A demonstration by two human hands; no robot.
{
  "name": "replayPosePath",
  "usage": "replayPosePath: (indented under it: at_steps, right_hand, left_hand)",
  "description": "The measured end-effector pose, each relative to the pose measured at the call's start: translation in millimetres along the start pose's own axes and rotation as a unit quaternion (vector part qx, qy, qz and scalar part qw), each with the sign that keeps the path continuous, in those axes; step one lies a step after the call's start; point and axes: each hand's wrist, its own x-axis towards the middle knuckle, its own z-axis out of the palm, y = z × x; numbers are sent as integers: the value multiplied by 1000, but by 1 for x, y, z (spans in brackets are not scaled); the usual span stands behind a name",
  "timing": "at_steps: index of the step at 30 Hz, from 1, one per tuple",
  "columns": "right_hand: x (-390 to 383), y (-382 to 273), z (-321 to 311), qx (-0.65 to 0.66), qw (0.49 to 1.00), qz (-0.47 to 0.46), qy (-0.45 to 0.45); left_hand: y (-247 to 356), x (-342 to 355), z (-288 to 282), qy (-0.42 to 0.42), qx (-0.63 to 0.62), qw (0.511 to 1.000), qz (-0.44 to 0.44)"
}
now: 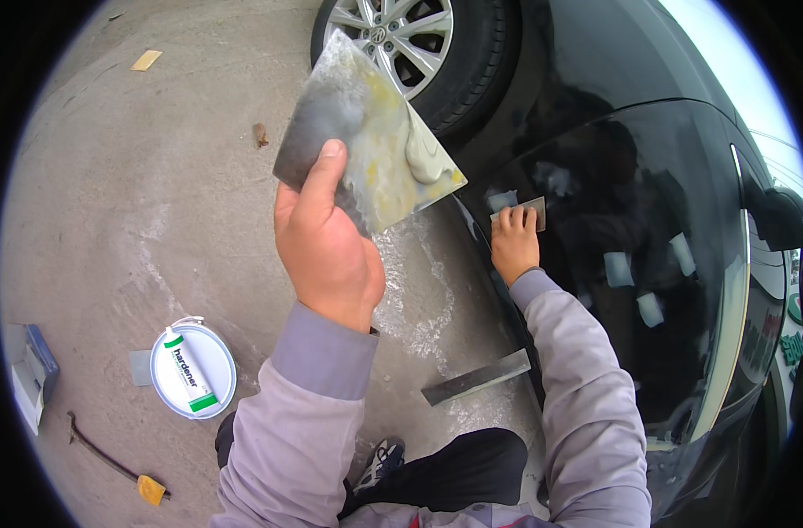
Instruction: The person mixes a gray paste with a hardener on a metal mixing board, then uses a spreader to apply the filler to several spots on the side of a black car. The person works along the lower door panel and side mirror area, smoothing the material into place.
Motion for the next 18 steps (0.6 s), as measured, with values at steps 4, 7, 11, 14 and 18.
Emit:
replayPosePath:
  at_steps: [4, 7, 11, 14, 18]
  right_hand:
    - [3, -6, -19, -11, 997, 17, -73]
    - [-8, -6, -35, 44, 994, 32, -98]
    - [-77, -22, -57, 253, 966, 16, 50]
    - [-143, -40, -61, 341, 937, 40, 68]
    - [-216, -48, -39, 473, 866, 157, 37]
  left_hand:
    - [3, -1, 1, 1, 1, 1000, 5]
    - [5, 0, 1, 12, 7, 1000, 2]
    - [-3, 1, -4, 20, 10, 1000, -12]
    - [-18, 3, -10, 13, 9, 998, -53]
    - [-48, -5, -14, -20, 8, 992, -123]
